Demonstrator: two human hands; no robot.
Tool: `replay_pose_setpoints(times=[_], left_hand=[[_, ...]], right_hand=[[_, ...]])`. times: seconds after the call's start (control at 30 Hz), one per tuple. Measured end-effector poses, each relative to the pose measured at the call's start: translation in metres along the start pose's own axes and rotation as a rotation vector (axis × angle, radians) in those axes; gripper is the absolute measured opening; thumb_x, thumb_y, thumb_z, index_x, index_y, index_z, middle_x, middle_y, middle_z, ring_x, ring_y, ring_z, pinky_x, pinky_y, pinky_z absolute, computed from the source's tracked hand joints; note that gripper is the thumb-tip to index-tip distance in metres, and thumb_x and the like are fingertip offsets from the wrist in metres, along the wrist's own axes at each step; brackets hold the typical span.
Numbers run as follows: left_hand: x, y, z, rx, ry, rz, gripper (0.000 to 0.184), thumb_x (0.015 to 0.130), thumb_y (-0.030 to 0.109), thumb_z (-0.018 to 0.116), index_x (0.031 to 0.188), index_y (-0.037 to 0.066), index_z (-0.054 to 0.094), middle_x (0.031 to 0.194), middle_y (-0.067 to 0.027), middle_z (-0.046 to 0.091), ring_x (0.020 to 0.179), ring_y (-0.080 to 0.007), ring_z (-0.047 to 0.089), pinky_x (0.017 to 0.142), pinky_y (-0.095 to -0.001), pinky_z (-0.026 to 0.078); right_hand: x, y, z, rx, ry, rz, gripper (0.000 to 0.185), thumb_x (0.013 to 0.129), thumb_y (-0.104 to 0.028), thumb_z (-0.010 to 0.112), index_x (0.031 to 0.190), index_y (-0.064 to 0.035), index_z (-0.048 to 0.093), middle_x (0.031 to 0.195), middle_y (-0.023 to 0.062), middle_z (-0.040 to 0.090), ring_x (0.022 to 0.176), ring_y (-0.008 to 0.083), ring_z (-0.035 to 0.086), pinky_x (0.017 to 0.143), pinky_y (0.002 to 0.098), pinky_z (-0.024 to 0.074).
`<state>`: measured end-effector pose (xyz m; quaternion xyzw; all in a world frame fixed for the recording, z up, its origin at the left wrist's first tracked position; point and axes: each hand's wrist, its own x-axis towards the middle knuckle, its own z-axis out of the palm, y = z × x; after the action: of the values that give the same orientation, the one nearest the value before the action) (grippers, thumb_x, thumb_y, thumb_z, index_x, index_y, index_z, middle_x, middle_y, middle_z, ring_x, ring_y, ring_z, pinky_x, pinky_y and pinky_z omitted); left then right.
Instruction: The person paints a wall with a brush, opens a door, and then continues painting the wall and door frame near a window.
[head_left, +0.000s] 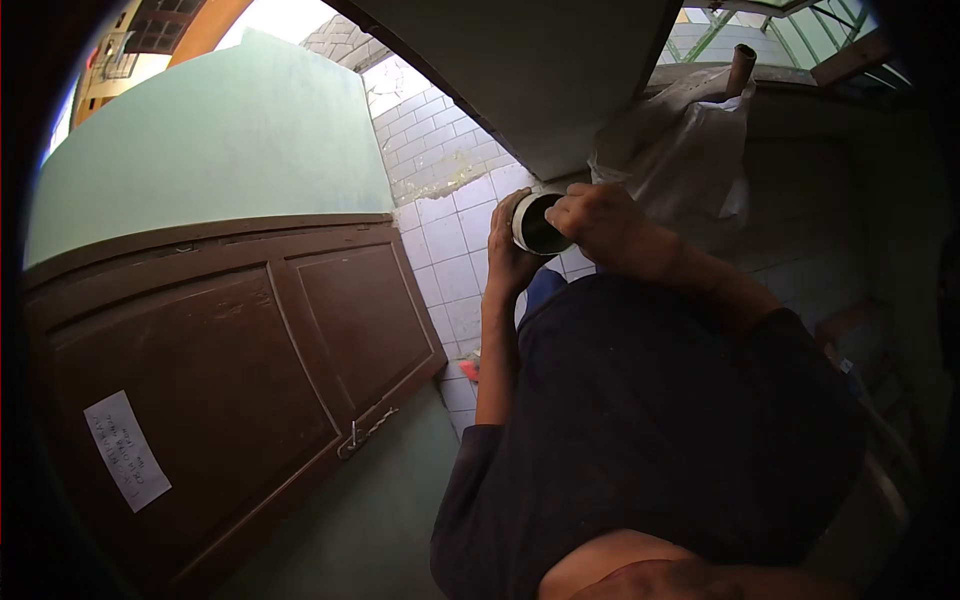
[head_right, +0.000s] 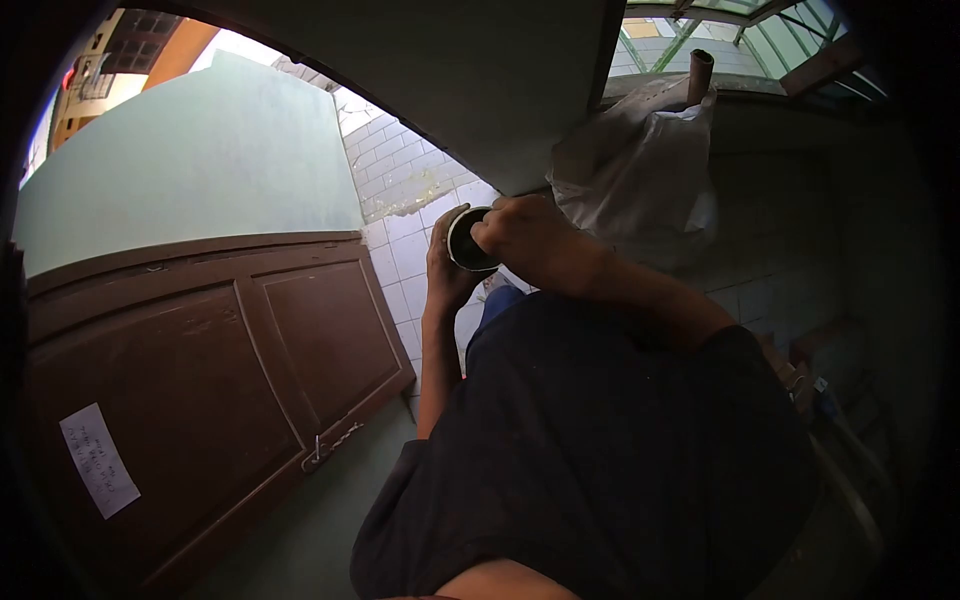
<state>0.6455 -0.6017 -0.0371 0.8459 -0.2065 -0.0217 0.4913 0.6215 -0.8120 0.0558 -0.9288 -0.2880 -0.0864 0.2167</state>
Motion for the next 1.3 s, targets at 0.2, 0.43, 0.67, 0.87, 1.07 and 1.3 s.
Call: replay_pose_setpoints(times=[0.2,0.43,0.67,0.87,1.07,1.3], left_hand=[[-0.014,-0.003,0.023,0.039,0.063,-0.001,0.086,0.066,0.017,0.099,0.142,0.005,0.059,0.141,-0.0154,0.065,0.132,-0.0358,0.063,0.112,-0.0460,0.051],[-0.024,0.002,0.041,0.033,0.110,-0.053,0.085,0.068,0.016,0.099,0.142,0.005,0.059,0.140,-0.0149,0.065,0.131,-0.0349,0.064,0.112,-0.0454,0.052],[-0.039,0.005,0.029,-0.060,0.128,-0.136,0.091,0.065,0.014,0.099,0.144,0.006,0.057,0.144,-0.0146,0.063,0.135,-0.0373,0.059,0.115,-0.0475,0.048],[-0.063,0.009,0.003,-0.042,0.176,-0.020,0.090,0.065,0.013,0.101,0.144,0.008,0.059,0.138,-0.0131,0.064,0.127,-0.0310,0.065,0.109,-0.0425,0.054],[-0.099,0.006,-0.013,-0.075,0.189,-0.074,0.089,0.064,0.011,0.099,0.143,0.008,0.058,0.141,-0.0150,0.063,0.132,-0.0373,0.059,0.113,-0.0468,0.050],[-0.127,0.005,-0.028,-0.225,0.170,-0.217,0.080,0.069,0.013,0.095,0.140,0.008,0.060,0.136,-0.0132,0.065,0.128,-0.0363,0.061,0.111,-0.0451,0.050]], right_hand=[[-0.006,0.022,0.000,0.156,0.001,0.016,0.009,0.078,-0.001,0.069,0.087,-0.0020,0.068,0.076,0.0203,0.071,0.079,0.0374,0.076,0.072,0.0469,0.0591],[-0.010,0.033,0.002,0.220,-0.151,0.005,0.011,0.077,0.001,0.068,0.087,-0.0018,0.068,0.075,0.0201,0.070,0.078,0.0376,0.075,0.071,0.0473,0.0585],[-0.020,0.006,-0.013,0.190,-0.093,-0.015,0.029,0.078,0.001,0.072,0.107,-0.0017,0.072,0.091,0.0147,0.075,0.083,0.0344,0.075,0.071,0.0443,0.0587],[-0.021,-0.037,-0.001,0.137,-0.023,-0.039,0.020,0.083,0.000,0.069,0.103,-0.0021,0.068,0.089,0.0162,0.074,0.080,0.0345,0.075,0.069,0.0437,0.0592],[-0.023,-0.074,0.004,0.168,-0.022,-0.048,0.022,0.086,0.000,0.070,0.108,-0.0016,0.071,0.095,0.0170,0.075,0.083,0.0352,0.075,0.071,0.0428,0.0599],[-0.039,-0.112,-0.015,0.763,0.335,0.329,0.014,0.098,0.002,0.072,0.111,0.0023,0.066,0.095,0.0139,0.074,0.082,0.0195,0.075,0.072,0.0345,0.0616]])
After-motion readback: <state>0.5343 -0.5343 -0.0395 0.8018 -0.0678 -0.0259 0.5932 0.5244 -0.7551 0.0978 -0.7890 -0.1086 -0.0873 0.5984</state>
